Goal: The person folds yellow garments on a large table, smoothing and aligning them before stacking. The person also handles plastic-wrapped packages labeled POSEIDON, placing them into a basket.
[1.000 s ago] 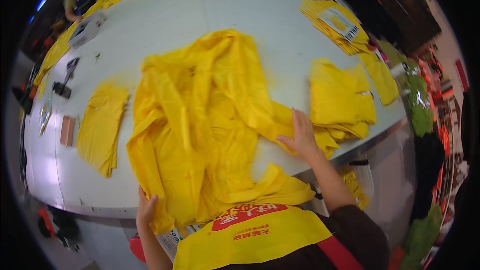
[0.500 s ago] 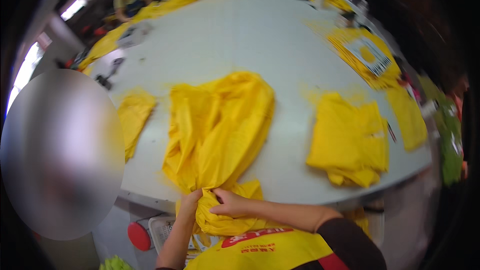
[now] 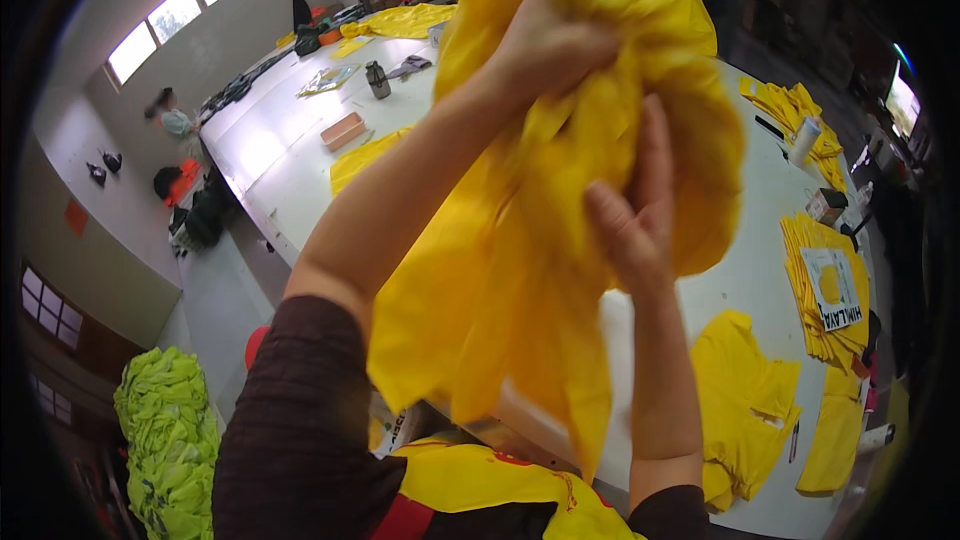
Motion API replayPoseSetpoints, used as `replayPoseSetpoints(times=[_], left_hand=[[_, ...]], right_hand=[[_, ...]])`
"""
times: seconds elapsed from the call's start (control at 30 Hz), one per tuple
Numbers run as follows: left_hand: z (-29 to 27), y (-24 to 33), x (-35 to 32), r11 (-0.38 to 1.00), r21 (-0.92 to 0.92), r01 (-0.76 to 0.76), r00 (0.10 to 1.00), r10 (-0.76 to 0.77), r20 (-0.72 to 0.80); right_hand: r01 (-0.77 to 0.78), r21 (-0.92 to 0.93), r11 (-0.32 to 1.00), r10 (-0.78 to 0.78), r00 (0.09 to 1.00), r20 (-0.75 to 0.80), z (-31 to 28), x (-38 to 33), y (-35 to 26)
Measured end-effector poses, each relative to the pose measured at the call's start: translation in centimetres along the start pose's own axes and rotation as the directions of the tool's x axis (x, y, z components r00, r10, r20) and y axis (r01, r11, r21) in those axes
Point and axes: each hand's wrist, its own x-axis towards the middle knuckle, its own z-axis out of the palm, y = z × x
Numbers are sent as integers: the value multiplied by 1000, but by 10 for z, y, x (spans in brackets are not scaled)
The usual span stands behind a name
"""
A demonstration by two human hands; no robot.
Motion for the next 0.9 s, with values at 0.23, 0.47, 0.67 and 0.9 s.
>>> replayPoseSetpoints(times=[0.23, 0.47, 0.67, 0.9], left_hand=[[77, 0, 115, 738, 596, -316, 933, 125, 339], [223, -222, -35, 557, 749, -359, 912, 36, 409], [298, -196, -235, 824, 296, 483, 611, -559, 561], [337, -81, -262, 128, -245, 961, 274, -541, 795]], right_hand=[[-64, -819, 570, -4, 997, -81, -71, -36, 41], [-497, -828, 259, 337, 850, -405, -106, -220, -26], [-690, -610, -390, -78, 684, -725, -214, -327, -157], [-944, 144, 297, 319, -44, -947, -259, -356, -156]])
